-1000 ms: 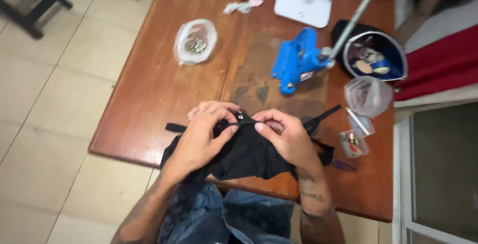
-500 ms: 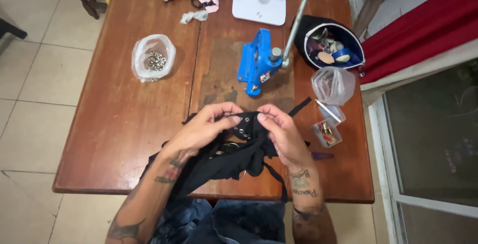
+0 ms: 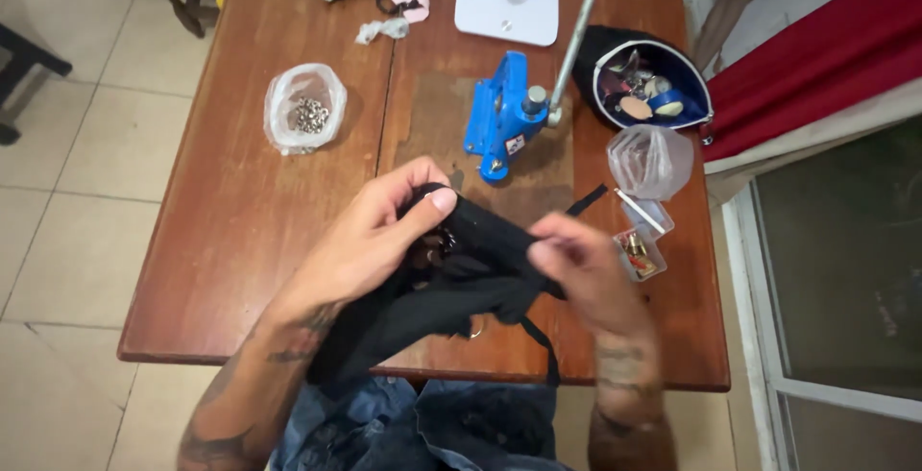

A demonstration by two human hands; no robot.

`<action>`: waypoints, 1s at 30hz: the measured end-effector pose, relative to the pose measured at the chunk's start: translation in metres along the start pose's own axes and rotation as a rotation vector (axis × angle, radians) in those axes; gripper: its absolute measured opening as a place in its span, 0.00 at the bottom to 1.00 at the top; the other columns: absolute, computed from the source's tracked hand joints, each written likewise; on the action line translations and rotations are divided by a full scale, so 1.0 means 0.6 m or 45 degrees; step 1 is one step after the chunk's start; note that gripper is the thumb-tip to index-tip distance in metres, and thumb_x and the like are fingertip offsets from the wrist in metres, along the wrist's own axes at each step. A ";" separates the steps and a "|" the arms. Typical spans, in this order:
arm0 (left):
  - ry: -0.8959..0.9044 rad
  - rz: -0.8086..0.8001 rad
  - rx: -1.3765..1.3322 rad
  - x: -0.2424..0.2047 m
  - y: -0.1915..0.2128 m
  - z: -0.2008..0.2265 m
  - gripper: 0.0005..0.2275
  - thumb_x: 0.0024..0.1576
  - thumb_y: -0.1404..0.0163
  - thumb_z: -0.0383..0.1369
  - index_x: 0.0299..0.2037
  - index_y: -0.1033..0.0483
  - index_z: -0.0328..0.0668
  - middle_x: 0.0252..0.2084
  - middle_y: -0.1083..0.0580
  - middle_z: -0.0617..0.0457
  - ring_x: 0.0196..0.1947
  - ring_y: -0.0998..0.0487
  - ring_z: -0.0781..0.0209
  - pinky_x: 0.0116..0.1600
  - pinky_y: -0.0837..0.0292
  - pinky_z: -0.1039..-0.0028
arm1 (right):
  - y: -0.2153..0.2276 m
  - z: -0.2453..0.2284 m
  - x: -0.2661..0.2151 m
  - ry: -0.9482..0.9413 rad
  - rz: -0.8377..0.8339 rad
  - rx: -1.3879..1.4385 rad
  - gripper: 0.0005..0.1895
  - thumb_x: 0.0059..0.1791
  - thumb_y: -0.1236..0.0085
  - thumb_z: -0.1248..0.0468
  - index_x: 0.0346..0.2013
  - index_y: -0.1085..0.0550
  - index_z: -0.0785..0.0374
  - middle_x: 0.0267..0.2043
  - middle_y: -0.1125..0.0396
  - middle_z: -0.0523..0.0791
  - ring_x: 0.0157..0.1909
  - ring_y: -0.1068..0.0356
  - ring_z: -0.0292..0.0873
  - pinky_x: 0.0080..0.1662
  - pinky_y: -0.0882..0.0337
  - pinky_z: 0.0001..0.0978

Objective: The person uses pliers to trim the edges of a black fabric bag. They then use a blue manual press to attach metal grommets along the edge of the bag, repeatedly placing the fabric in the press and pulling the lever to secure the hardware.

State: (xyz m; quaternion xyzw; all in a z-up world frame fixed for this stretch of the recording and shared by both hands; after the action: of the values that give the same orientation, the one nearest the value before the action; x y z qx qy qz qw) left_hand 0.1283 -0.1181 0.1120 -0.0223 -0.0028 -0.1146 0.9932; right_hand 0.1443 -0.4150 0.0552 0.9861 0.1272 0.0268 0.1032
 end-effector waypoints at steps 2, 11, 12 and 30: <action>-0.199 -0.052 -0.017 -0.013 -0.012 0.099 0.10 0.79 0.45 0.41 0.49 0.20 0.45 0.37 0.26 0.60 0.39 0.25 0.70 0.44 0.26 0.77 | 0.013 -0.134 -0.015 0.081 0.029 -0.126 0.08 0.60 0.33 0.63 0.51 0.14 0.64 0.40 0.20 0.44 0.44 0.25 0.36 0.48 0.24 0.33; -0.466 -0.097 0.006 0.007 -0.023 0.118 0.08 0.80 0.47 0.38 0.50 0.21 0.45 0.37 0.27 0.62 0.38 0.29 0.71 0.46 0.30 0.77 | 0.072 -0.201 -0.012 0.216 0.123 -0.559 0.09 0.67 0.37 0.58 0.49 0.15 0.57 0.38 0.24 0.43 0.40 0.28 0.38 0.46 0.27 0.34; -0.342 -0.054 -0.061 0.014 -0.027 0.057 0.08 0.78 0.42 0.35 0.52 0.16 0.39 0.31 0.25 0.60 0.37 0.27 0.70 0.43 0.28 0.77 | 0.081 -0.141 -0.005 0.070 0.110 -0.609 0.07 0.65 0.30 0.56 0.50 0.10 0.52 0.33 0.20 0.46 0.35 0.26 0.40 0.42 0.22 0.38; 0.114 0.053 0.244 0.103 -0.037 -0.186 0.13 0.73 0.37 0.43 0.55 0.10 0.43 0.37 0.15 0.40 0.45 0.15 0.48 0.58 0.18 0.49 | -0.060 0.107 0.083 -0.219 0.026 0.192 0.07 0.63 0.29 0.60 0.51 0.10 0.59 0.45 0.15 0.40 0.51 0.22 0.32 0.62 0.20 0.34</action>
State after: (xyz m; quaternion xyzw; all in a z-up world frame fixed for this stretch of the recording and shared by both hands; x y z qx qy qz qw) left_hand 0.1837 -0.1586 0.0019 0.0780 0.0311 -0.0939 0.9920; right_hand 0.1888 -0.3805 -0.0136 0.9910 0.1096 -0.0665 0.0391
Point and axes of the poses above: each hand's wrist, its own x-axis towards the middle knuckle, its own y-axis out of the back of the hand, z = x × y, the point moved 6 cm from there along x, towards the middle knuckle
